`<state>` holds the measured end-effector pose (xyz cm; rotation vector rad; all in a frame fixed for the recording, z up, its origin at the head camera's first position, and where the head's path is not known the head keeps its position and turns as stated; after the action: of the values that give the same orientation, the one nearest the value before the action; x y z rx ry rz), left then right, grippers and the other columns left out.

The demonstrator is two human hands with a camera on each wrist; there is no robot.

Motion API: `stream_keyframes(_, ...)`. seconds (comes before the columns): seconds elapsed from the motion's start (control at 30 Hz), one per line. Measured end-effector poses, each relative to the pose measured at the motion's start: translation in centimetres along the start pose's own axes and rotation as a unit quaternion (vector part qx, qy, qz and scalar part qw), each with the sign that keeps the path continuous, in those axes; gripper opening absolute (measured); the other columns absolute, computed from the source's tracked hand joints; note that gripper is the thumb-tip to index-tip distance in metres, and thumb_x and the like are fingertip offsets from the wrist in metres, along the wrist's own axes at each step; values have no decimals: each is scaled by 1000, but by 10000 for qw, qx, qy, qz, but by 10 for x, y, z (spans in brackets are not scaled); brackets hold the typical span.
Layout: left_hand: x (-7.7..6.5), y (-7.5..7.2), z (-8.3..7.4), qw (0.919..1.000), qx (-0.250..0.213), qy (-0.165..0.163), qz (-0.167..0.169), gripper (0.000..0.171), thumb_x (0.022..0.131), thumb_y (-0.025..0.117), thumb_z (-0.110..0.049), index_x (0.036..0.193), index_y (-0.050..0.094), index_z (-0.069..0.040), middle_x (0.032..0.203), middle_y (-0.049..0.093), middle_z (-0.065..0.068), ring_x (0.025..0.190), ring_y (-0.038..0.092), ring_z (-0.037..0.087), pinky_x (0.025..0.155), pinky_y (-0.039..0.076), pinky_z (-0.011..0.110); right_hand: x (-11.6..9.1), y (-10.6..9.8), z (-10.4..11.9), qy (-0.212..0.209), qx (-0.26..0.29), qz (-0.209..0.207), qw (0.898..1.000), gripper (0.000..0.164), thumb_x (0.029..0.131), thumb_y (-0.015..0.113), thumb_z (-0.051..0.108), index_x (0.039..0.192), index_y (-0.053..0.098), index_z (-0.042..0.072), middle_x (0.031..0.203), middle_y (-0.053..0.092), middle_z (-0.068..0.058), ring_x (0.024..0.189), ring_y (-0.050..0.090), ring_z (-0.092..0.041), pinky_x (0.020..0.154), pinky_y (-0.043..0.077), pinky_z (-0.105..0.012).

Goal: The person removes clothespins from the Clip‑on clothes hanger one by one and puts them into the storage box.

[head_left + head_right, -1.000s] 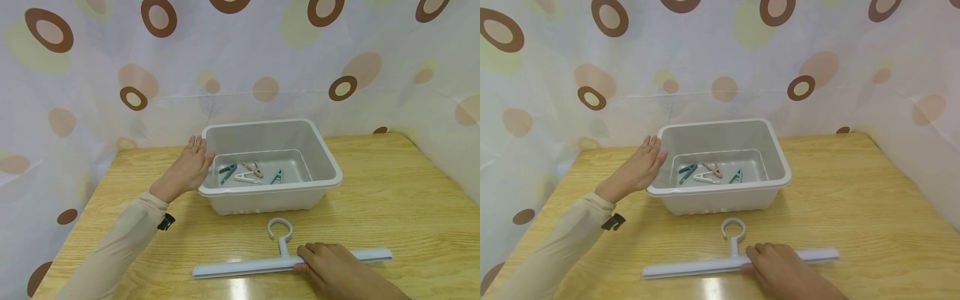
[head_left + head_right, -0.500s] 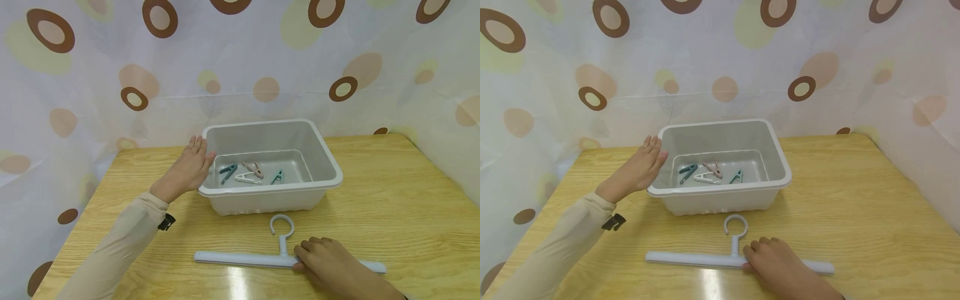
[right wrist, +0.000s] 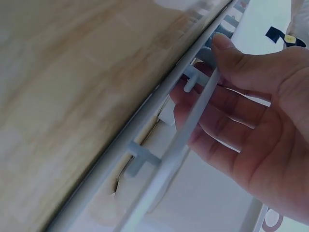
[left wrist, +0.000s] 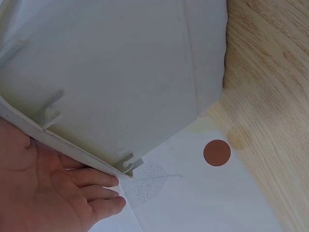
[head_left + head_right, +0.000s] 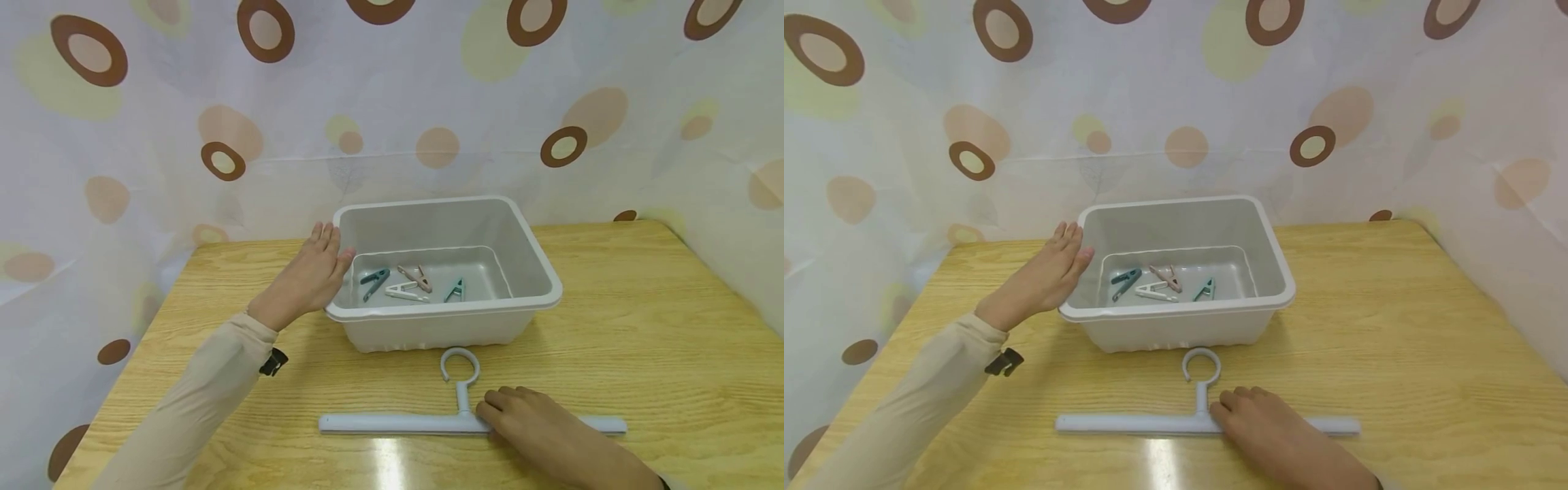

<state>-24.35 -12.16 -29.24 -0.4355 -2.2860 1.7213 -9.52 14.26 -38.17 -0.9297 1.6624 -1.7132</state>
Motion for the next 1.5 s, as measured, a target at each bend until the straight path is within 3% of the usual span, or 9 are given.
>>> stream_keyframes(0.6,1,-1,0,10000,-56,6,-2,62,107,20,-33,146,12,15,153,5,32,144,-3,42,117,4,46,3,-2,-2,2,245,85,9997,22,81,76,17,98,64,11,91,64,-1,79,61,-15,68,54,-29)
stream_keyframes(1.5,0,0,2,9996,-262,-49,-88,64,107,21,-34,146,12,14,154,7,32,145,-4,40,118,5,47,3,0,-3,77,667,220,9975,17,88,69,24,98,63,11,88,60,4,76,54,-8,64,51,-24)
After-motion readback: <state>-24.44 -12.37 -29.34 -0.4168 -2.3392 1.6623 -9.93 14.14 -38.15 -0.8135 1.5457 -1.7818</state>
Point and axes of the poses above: each hand's wrist, its own x-axis towards the middle knuckle, its own y-axis out of the palm, z = x × y, the point moved 5 cm from there along x, towards the middle knuckle
